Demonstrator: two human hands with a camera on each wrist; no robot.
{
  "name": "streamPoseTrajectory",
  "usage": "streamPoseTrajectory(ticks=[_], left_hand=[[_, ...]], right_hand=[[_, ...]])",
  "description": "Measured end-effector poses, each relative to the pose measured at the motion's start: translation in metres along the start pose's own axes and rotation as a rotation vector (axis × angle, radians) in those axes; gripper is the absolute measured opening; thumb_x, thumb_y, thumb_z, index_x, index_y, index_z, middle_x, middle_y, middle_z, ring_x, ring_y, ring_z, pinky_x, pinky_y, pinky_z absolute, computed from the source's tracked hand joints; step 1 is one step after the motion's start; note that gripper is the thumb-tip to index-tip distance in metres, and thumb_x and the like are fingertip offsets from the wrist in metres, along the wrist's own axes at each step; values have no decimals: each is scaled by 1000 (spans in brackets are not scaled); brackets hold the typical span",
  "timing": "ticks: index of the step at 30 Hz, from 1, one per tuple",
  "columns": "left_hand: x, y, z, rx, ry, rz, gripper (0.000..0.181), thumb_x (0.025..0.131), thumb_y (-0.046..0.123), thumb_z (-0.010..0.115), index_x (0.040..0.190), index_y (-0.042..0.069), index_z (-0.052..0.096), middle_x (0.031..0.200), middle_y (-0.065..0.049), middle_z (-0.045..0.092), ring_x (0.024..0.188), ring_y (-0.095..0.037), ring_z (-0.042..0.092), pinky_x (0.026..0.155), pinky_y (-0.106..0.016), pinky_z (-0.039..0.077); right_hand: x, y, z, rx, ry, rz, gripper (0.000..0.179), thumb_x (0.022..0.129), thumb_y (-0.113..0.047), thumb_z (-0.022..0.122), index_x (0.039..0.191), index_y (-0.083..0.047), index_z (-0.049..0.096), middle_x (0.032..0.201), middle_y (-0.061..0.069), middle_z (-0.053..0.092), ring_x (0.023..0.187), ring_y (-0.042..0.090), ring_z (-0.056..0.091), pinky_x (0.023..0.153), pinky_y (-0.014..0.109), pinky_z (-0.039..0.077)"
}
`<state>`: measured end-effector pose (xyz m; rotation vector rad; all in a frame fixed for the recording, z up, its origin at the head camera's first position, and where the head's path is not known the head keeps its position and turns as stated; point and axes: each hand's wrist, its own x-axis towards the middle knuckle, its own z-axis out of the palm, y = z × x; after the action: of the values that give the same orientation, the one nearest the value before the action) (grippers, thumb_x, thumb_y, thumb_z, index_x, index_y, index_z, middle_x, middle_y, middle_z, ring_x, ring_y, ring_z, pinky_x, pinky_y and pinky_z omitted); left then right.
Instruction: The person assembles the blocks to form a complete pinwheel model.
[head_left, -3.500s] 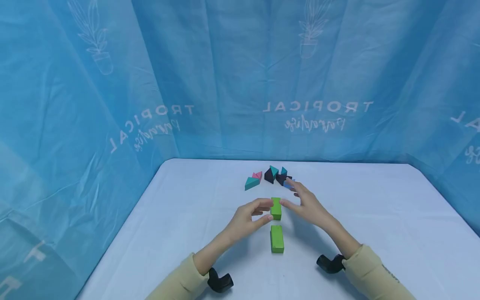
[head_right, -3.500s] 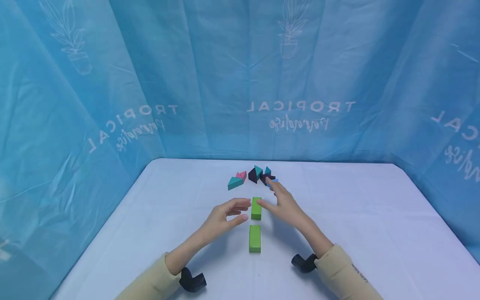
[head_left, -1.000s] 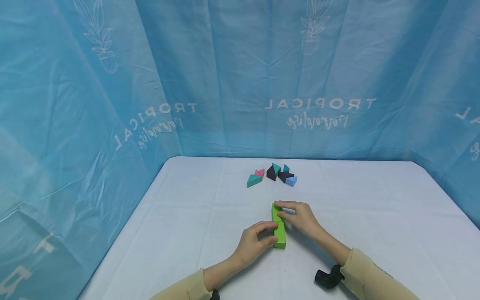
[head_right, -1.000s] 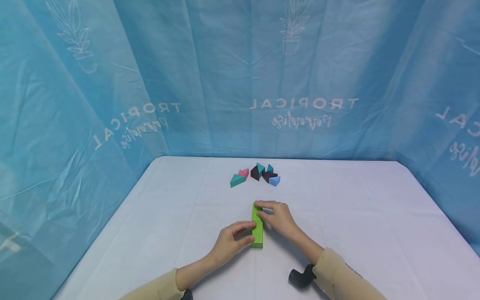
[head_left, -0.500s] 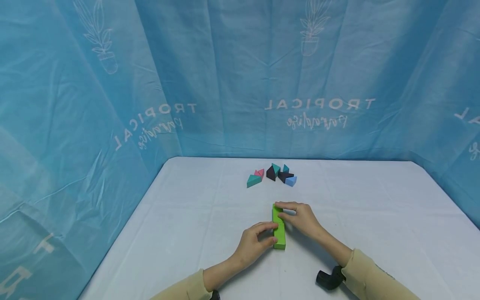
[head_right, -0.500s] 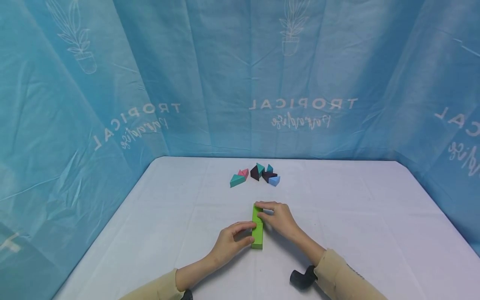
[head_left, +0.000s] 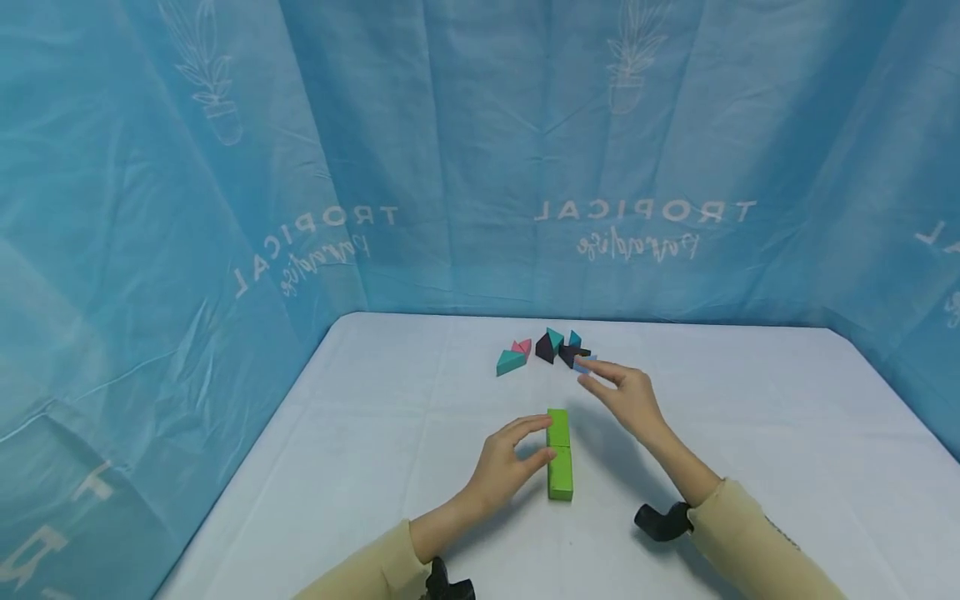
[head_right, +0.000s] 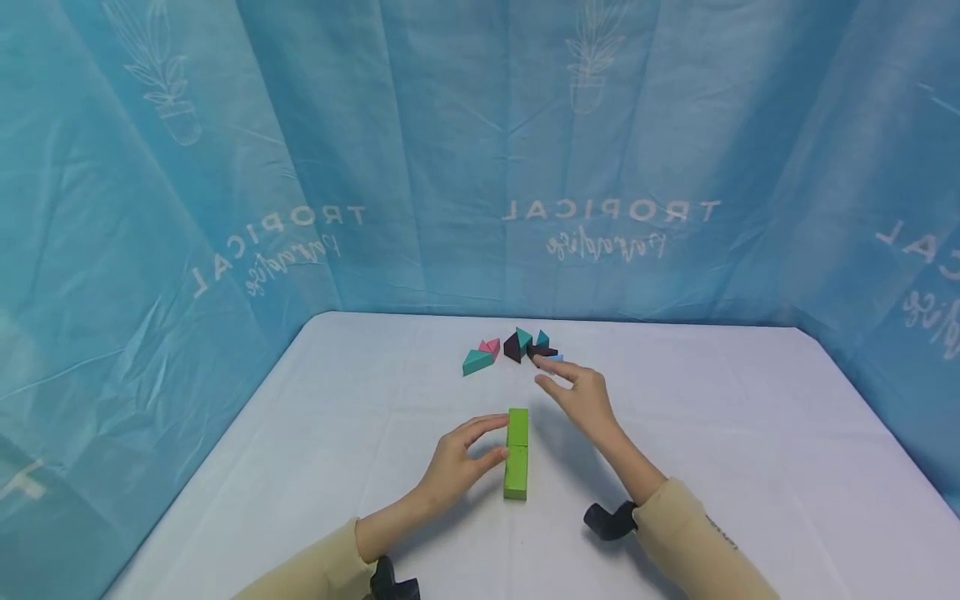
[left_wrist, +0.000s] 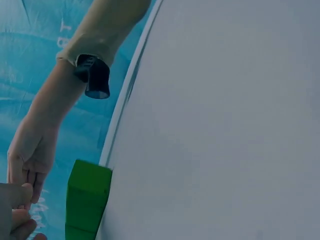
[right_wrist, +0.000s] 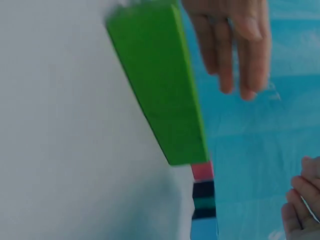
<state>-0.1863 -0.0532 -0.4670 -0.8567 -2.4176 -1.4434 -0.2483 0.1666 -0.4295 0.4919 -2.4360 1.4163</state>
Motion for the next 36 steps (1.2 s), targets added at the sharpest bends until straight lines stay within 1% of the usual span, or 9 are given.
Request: streamPoseTrajectory(ticks=[3, 6, 12, 14, 18, 21, 27, 30, 36], left_hand=[[4, -3, 2, -2, -41, -68, 47, 87, 26, 69, 128, 5, 58, 131, -3, 56, 124, -16, 48, 102, -36, 40], [3, -8, 7, -12, -73, -100, 49, 86, 28, 70, 128, 5, 58, 131, -4, 56, 124, -18, 47, 103, -35, 39], [1, -11, 11, -21, -95, -93, 49, 85, 25, 72, 128, 5, 58, 130, -5, 56, 124, -19, 47, 104, -31, 37], [0, -11, 11, -21, -95, -93, 50, 85, 25, 71, 128, 5, 58, 130, -4, 56, 125, -18, 47, 104, -31, 37], [0, -11, 11, -24, -97, -103, 50, 85, 26, 72, 128, 5, 57, 130, -4, 56, 125, -18, 47, 105, -31, 37], [0, -11, 11, -27, -97, -110, 51, 85, 26, 72, 129, 5, 57, 131, -4, 56, 125, -18, 47, 105, -31, 36], [-1, -12, 14, -28, -106, -122, 51, 85, 28, 71, 129, 7, 57, 131, -2, 55, 125, -17, 46, 105, -32, 36], [-1, -12, 14, -21, -106, -116, 51, 85, 28, 71, 129, 6, 57, 131, -2, 55, 125, -17, 46, 104, -32, 37], [1, -10, 11, -13, -105, -104, 50, 86, 25, 71, 129, 5, 57, 131, -3, 55, 125, -17, 46, 104, -32, 37]], right_hand=[[13, 9, -9, 12, 35, 62, 36, 91, -26, 65, 122, -9, 65, 123, 11, 61, 115, 32, 55, 93, 48, 47], [24, 19, -15, 36, 52, 131, 39, 90, -30, 65, 124, -9, 64, 126, 12, 59, 117, 31, 53, 92, 46, 48], [37, 44, -14, 69, 54, 242, 53, 86, -48, 64, 127, -14, 62, 128, 8, 58, 119, 26, 52, 93, 44, 48], [40, 50, -12, 80, 45, 269, 54, 86, -48, 65, 127, -14, 61, 129, 8, 58, 119, 25, 51, 94, 44, 47], [44, 62, -8, 71, 36, 314, 49, 89, -38, 65, 128, -9, 60, 129, 11, 57, 120, 28, 51, 96, 45, 45], [45, 70, -4, 37, 38, 332, 45, 90, -31, 66, 127, -6, 60, 126, 14, 58, 118, 31, 52, 95, 46, 45], [43, 82, 0, -4, 20, 352, 45, 89, -31, 66, 126, -5, 61, 123, 15, 60, 113, 32, 55, 93, 47, 46], [42, 84, 3, 9, 28, 355, 43, 88, -31, 68, 123, -6, 63, 121, 14, 62, 112, 31, 57, 92, 46, 47], [39, 82, 6, -9, 34, 345, 43, 88, -32, 68, 121, -6, 64, 119, 14, 63, 110, 31, 58, 91, 46, 48]])
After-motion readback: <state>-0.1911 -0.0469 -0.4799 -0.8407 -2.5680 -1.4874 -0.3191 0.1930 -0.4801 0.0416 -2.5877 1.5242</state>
